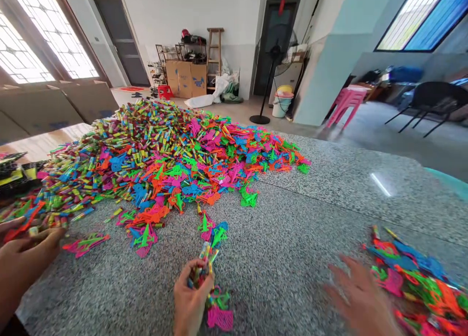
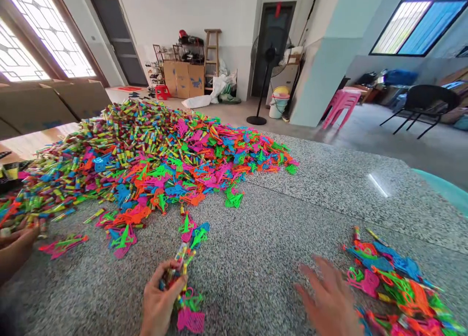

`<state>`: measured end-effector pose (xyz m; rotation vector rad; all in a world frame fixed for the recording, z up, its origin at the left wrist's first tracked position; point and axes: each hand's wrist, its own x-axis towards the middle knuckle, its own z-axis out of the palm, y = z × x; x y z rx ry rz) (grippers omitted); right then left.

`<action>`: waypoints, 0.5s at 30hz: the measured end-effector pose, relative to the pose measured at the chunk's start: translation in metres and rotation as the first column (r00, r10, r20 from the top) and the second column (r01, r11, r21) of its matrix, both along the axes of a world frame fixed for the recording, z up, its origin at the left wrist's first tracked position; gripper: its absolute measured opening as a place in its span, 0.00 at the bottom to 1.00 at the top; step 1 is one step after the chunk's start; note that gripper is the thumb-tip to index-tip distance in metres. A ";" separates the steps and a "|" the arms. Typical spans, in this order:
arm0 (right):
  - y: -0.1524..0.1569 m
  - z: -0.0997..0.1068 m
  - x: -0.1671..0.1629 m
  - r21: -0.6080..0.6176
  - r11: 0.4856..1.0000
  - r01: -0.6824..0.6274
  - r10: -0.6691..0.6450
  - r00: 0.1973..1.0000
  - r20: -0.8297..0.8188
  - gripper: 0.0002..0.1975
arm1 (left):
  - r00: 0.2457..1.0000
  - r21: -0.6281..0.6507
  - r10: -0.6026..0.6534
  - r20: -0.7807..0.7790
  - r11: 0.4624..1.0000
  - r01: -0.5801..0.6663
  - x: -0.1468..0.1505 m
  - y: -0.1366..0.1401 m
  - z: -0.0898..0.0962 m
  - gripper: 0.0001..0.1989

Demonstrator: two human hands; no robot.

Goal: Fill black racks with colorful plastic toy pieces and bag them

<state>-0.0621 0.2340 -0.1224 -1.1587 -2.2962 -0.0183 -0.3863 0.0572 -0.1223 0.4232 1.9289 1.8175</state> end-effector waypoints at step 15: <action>0.089 0.021 -0.406 -0.381 0.895 -0.233 0.304 0.943 0.138 0.39 | 0.731 -0.210 -0.244 -0.638 0.968 0.140 0.014 -0.001 -0.031 0.16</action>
